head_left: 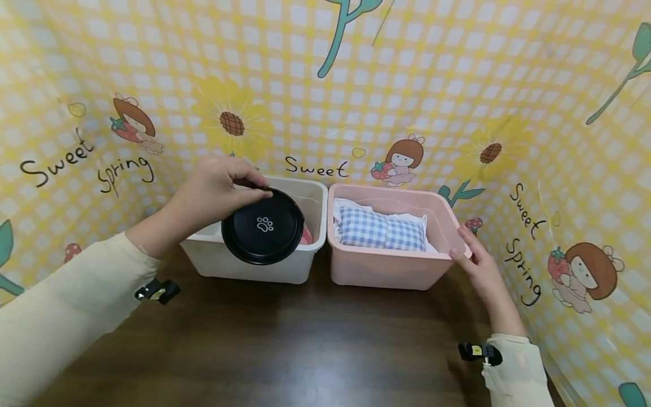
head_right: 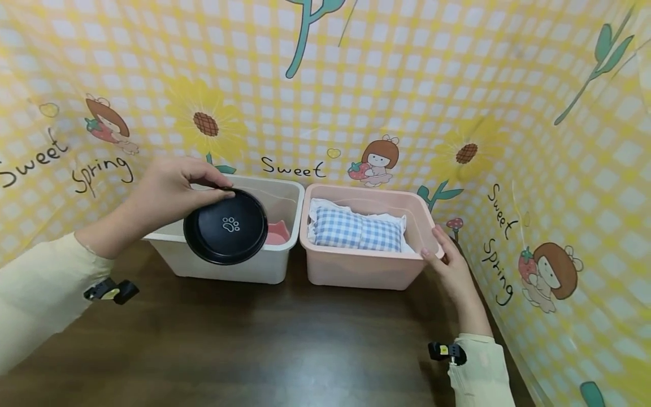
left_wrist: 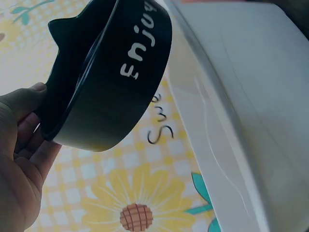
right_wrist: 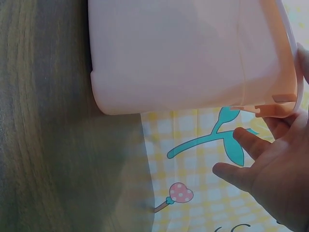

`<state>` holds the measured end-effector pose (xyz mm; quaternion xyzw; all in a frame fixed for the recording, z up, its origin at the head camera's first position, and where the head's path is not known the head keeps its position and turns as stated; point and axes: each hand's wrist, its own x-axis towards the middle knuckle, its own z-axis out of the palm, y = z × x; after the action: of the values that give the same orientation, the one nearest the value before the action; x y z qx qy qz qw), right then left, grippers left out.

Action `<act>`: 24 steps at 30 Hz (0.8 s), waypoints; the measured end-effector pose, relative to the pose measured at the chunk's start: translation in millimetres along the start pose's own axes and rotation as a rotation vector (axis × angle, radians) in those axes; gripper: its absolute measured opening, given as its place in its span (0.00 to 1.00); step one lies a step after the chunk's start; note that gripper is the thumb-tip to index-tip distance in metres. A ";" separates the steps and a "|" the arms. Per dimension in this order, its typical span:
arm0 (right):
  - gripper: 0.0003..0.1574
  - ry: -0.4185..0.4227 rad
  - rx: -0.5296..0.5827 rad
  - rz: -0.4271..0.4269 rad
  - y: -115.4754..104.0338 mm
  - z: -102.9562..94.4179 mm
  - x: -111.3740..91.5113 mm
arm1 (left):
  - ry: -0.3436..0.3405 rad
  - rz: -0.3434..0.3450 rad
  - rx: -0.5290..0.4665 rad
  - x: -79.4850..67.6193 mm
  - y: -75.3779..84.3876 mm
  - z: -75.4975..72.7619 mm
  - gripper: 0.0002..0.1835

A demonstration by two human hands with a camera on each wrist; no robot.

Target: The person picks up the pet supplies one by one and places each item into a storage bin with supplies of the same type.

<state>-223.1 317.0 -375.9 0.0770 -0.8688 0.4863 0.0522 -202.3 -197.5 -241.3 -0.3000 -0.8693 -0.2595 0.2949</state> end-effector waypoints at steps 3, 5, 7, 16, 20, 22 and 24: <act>0.40 0.000 0.000 -0.018 0.6 -0.1 0.3 | -0.023 0.012 0.039 2.7 -7.1 -3.5 0.04; 0.40 -0.002 0.008 -0.024 1.5 -0.4 -0.4 | -0.043 0.028 0.066 4.8 -11.4 -5.7 0.04; 0.41 -0.001 0.012 -0.021 2.1 -0.7 -1.7 | -0.073 0.030 0.085 7.3 -14.8 -8.4 0.04; 0.41 -0.005 0.010 -0.024 2.0 -0.7 1.3 | -0.156 -0.080 0.180 16.7 -33.4 -22.7 0.02; 0.41 -0.001 -0.001 -0.001 5.4 -1.0 2.9 | -0.181 -0.096 0.196 19.4 -42.1 -21.9 0.02; 0.41 0.001 -0.008 0.002 13.6 -1.0 6.0 | -0.193 -0.096 0.208 20.5 -46.7 -19.4 0.02; 0.41 0.005 -0.011 -0.005 24.2 -2.4 10.1 | -0.206 -0.097 0.210 21.8 -51.0 -16.1 0.02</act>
<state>-237.5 330.6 -393.2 0.0775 -0.8711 0.4816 0.0560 -245.0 -234.6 -229.5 -0.2502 -0.9308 -0.1490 0.2210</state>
